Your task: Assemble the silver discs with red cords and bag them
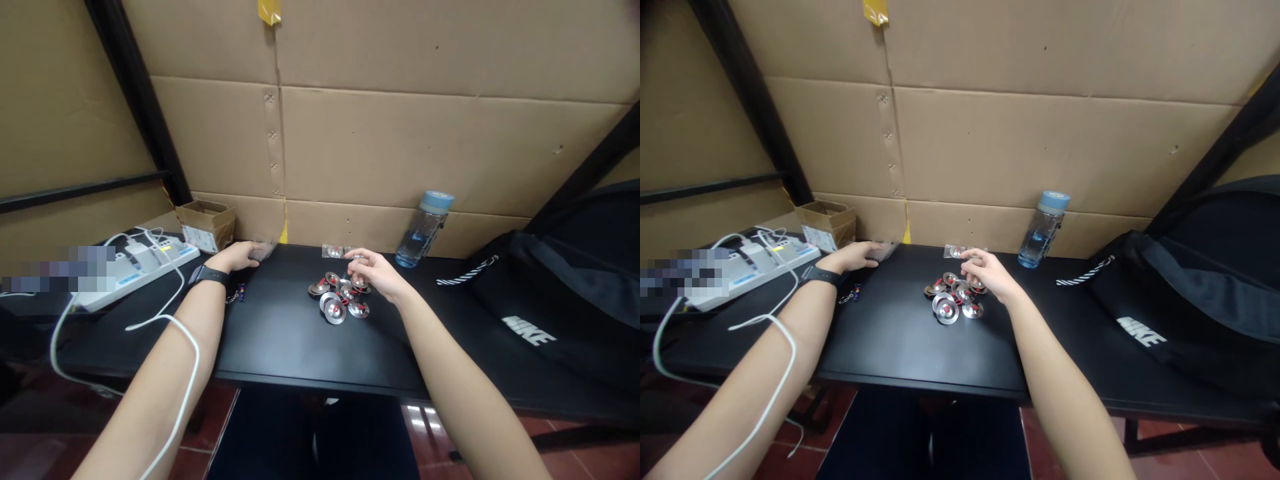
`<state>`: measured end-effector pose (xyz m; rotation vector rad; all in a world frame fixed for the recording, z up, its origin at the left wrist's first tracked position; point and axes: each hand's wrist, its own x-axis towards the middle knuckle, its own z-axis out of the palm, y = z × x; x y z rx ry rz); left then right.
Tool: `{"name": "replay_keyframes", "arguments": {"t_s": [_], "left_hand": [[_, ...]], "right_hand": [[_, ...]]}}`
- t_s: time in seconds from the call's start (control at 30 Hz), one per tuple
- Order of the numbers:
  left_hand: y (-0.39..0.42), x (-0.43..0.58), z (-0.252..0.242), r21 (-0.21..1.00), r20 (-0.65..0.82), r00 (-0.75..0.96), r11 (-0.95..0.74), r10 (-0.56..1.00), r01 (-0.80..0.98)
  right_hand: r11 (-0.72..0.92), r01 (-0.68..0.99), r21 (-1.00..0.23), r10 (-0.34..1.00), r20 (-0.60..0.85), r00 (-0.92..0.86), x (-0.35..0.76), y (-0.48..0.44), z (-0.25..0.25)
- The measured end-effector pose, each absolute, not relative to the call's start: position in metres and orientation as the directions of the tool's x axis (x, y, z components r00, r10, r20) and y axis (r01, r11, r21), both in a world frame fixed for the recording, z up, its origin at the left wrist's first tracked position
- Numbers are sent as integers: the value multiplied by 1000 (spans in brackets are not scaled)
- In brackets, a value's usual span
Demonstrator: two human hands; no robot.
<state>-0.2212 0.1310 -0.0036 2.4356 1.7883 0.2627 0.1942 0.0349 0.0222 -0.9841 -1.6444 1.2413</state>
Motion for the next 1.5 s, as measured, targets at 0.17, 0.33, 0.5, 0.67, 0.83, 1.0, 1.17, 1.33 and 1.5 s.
{"name": "replay_keyframes", "arguments": {"t_s": [0.17, 0.33, 0.5, 0.67, 0.83, 1.0, 1.17, 1.33, 1.5], "left_hand": [[140, -216, -17, 150, 188, 353, -382, 916, 912], [146, -214, -24, 125, 235, 326, -361, 916, 924], [148, -203, -27, 99, 280, 311, -350, 908, 932], [144, -192, -27, 101, 336, 258, -307, 906, 946], [141, -190, -26, 96, 354, 193, -241, 915, 966], [144, -187, -30, 74, 306, 187, -219, 934, 973], [146, -184, -32, 71, 253, 206, -230, 945, 971], [145, -183, -30, 85, 227, 234, -258, 945, 962], [144, -182, -28, 130, 212, 189, -219, 959, 967]], "right_hand": [[187, 140, -972, 928, 128, -349, 192, 34, 22], [177, 151, -972, 928, 114, -355, 193, 34, 20], [174, 161, -972, 925, 105, -366, 193, 35, 19], [179, 170, -969, 922, 104, -373, 192, 34, 20], [175, 206, -963, 927, 91, -364, 193, 35, 18], [184, 206, -961, 919, 94, -383, 193, 35, 19], [184, 216, -959, 921, 92, -378, 193, 35, 18], [194, 230, -954, 929, 103, -356, 195, 38, 16], [264, 274, -925, 954, 208, -215, 199, 46, 13]]}}
